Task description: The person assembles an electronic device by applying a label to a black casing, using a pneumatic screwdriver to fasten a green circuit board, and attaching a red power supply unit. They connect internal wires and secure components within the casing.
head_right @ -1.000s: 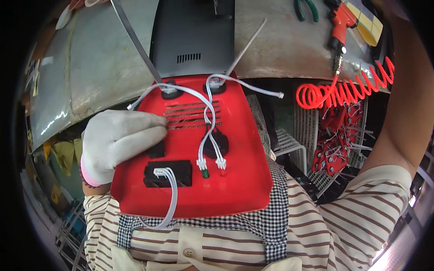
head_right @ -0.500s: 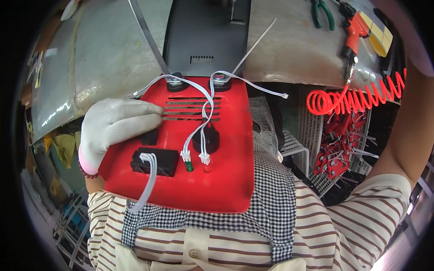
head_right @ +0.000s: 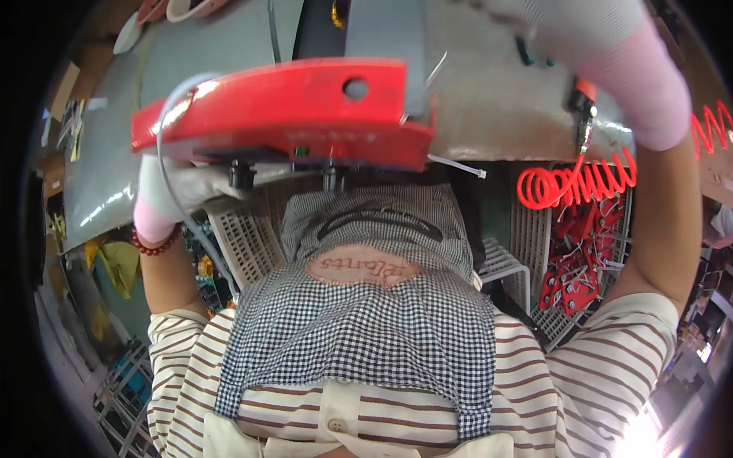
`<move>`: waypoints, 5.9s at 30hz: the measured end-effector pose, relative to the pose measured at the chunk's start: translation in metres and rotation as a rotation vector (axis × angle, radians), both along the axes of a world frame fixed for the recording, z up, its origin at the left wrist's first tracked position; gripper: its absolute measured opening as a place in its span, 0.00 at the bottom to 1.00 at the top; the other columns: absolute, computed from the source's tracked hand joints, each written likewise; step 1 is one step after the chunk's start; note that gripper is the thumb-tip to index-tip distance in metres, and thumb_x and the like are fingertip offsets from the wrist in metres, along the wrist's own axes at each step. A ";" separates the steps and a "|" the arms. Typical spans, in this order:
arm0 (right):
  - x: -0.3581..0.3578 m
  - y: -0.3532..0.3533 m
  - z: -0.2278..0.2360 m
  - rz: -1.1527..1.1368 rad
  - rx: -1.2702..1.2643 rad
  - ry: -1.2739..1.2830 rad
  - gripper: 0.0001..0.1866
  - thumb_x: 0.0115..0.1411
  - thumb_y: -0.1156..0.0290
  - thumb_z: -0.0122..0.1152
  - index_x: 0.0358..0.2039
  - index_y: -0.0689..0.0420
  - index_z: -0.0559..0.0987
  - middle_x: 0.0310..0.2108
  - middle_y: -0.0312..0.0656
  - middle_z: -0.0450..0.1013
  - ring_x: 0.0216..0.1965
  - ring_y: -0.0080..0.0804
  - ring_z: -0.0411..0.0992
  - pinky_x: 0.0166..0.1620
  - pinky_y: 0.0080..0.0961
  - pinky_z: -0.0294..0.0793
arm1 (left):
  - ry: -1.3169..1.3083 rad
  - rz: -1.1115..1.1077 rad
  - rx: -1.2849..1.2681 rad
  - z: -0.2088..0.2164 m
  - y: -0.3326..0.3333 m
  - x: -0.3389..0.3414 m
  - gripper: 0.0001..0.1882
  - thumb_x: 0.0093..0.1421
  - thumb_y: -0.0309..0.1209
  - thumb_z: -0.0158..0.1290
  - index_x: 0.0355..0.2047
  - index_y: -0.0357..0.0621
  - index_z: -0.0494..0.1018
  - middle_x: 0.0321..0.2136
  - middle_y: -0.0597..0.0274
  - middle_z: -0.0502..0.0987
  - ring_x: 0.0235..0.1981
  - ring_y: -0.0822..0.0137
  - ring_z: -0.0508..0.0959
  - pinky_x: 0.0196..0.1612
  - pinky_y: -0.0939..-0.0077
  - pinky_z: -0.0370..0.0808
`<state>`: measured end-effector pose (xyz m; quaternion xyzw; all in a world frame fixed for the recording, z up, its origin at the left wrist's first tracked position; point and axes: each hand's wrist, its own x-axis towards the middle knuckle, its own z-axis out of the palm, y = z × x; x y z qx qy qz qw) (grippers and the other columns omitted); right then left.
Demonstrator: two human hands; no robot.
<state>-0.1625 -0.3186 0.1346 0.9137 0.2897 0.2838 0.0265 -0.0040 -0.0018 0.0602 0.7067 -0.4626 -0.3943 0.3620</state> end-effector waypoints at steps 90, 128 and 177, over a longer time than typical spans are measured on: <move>-0.217 0.057 -0.040 -0.229 2.328 0.182 0.30 0.54 0.61 0.66 0.54 0.62 0.70 0.28 0.51 0.76 0.16 0.27 0.68 0.21 0.23 0.69 | 0.109 0.143 -0.628 0.112 -0.091 -0.021 0.08 0.58 0.27 0.56 0.35 0.36 0.71 0.25 0.60 0.76 0.24 0.71 0.77 0.27 0.78 0.76; -0.205 0.052 0.048 -0.735 1.692 0.427 0.33 0.50 0.60 0.66 0.48 0.73 0.71 0.25 0.53 0.75 0.11 0.24 0.66 0.15 0.16 0.65 | -0.629 -0.709 -0.395 0.106 -0.159 -0.026 0.31 0.49 0.39 0.65 0.50 0.36 0.69 0.46 0.56 0.70 0.49 0.61 0.72 0.56 0.70 0.69; -0.134 0.046 0.118 -0.725 1.587 0.270 0.24 0.64 0.55 0.55 0.47 0.65 0.72 0.33 0.47 0.76 0.14 0.18 0.61 0.19 0.17 0.60 | -0.563 -0.585 -0.449 0.092 -0.152 -0.023 0.28 0.53 0.39 0.57 0.52 0.37 0.69 0.53 0.51 0.70 0.53 0.53 0.72 0.58 0.66 0.68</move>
